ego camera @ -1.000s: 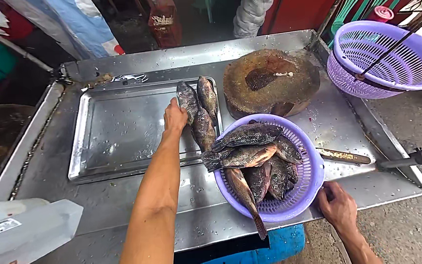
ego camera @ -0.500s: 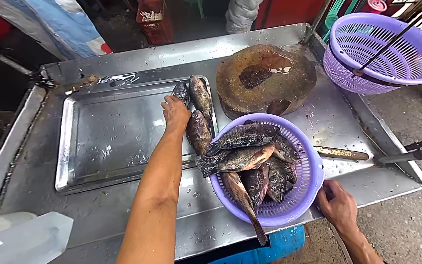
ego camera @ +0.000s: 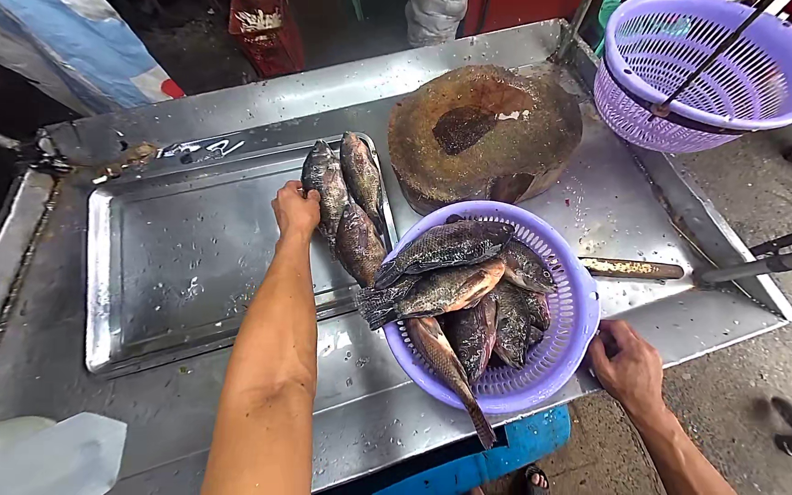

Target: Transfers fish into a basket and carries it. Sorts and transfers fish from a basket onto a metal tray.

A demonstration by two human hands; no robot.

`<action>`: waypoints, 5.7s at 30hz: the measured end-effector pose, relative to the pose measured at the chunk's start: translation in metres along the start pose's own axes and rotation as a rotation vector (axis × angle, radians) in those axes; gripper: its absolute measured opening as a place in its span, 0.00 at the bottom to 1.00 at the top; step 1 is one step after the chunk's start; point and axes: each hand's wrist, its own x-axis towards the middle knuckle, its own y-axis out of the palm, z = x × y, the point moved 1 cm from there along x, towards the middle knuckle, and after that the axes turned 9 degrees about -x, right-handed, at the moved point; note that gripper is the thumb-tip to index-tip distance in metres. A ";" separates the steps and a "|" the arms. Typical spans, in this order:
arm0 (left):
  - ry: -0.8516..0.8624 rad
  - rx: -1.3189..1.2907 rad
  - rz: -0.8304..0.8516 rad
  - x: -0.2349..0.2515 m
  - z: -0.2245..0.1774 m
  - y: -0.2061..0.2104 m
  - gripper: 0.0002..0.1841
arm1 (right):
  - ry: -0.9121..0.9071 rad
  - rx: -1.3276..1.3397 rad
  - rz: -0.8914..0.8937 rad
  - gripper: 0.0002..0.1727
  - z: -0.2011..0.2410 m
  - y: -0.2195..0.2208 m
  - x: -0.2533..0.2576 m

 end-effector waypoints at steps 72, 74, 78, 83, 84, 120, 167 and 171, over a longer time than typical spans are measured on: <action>-0.019 -0.060 -0.333 -0.067 0.085 -0.051 0.42 | -0.036 0.000 0.053 0.23 0.004 -0.004 0.000; 0.055 0.024 -0.257 -0.082 0.090 -0.044 0.44 | -0.030 0.006 0.048 0.23 0.004 -0.006 0.001; 0.157 0.140 -0.239 -0.084 0.104 -0.022 0.41 | -0.028 0.002 0.036 0.23 0.005 -0.005 0.001; 0.232 0.196 -0.238 -0.050 0.095 -0.014 0.33 | -0.024 0.000 0.030 0.23 0.003 -0.004 0.000; 0.238 0.205 -0.235 -0.042 0.093 -0.015 0.32 | -0.022 0.001 0.031 0.23 0.003 -0.004 0.000; 0.385 0.255 0.370 -0.270 -0.186 0.044 0.32 | 0.024 0.048 0.280 0.21 -0.006 -0.020 0.000; 0.827 0.165 0.584 -0.308 -0.126 -0.037 0.27 | 0.053 0.002 0.177 0.21 0.004 -0.016 0.007; 0.669 0.036 0.385 -0.354 -0.089 -0.079 0.25 | 0.063 0.001 0.271 0.24 0.003 -0.022 0.006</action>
